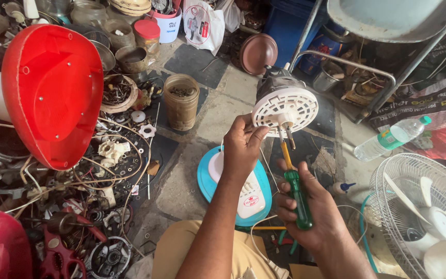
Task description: The person sits on the floor repairing a table fan. They handle the motor and its wiring at the fan base, wipe parts with a cloth, fit the white front grille over the motor, and use a screwdriver to tighten the grille onto the fan.
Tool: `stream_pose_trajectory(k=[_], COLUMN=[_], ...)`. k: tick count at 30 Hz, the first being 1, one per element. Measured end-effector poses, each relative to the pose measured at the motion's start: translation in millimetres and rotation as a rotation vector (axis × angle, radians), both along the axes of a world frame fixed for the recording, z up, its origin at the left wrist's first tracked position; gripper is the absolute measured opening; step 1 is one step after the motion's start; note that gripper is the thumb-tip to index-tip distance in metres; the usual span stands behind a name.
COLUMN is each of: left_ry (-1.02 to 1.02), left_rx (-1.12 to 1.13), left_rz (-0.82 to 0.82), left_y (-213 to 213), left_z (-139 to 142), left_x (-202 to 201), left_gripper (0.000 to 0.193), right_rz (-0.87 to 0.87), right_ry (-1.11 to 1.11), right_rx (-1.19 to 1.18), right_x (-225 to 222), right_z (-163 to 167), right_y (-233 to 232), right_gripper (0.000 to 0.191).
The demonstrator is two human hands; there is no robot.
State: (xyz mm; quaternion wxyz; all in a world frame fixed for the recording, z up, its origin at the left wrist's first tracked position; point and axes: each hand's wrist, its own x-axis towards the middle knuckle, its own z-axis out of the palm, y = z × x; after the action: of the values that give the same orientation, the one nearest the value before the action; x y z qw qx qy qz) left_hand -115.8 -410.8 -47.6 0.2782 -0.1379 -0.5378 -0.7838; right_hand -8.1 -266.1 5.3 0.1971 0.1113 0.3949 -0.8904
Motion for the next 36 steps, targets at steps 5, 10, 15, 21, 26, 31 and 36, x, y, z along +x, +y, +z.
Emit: stream_pose_trajectory(k=[5,10,15,21,26,31,36], left_ry=[-0.040,-0.038,0.001,0.072,0.007,0.007,0.023], left_rx=[0.003,-0.024,-0.002,0.086,0.045,0.077,0.063], left_rz=[-0.010,0.011,0.015,-0.068,-0.053,-0.072,-0.070], left_y=[-1,-3,0,3,2,2,2], left_z=[3,2,-5,-12,-10,-6,-7], left_x=[2,4,-1,-7,-3,-2,-3], left_gripper=[0.025,0.024,0.023,0.023,0.022,0.022,0.022], right_rz=[-0.087,-0.153,-0.058,-0.059,-0.097,-0.152,-0.119], right_ry=[-0.087,-0.127,-0.078,-0.074,-0.117,-0.136,-0.106], right_rx=[0.101,0.155,0.061,0.051,0.106,0.158,0.132], right_x=[0,1,-1,2,3,3,2], right_z=[4,4,-2,0,7,12,11], right_y=[-7,-7,-3,-2,-7,-10,-9], right_gripper=[0.048,0.044,0.042,0.042,0.044,0.040,0.039])
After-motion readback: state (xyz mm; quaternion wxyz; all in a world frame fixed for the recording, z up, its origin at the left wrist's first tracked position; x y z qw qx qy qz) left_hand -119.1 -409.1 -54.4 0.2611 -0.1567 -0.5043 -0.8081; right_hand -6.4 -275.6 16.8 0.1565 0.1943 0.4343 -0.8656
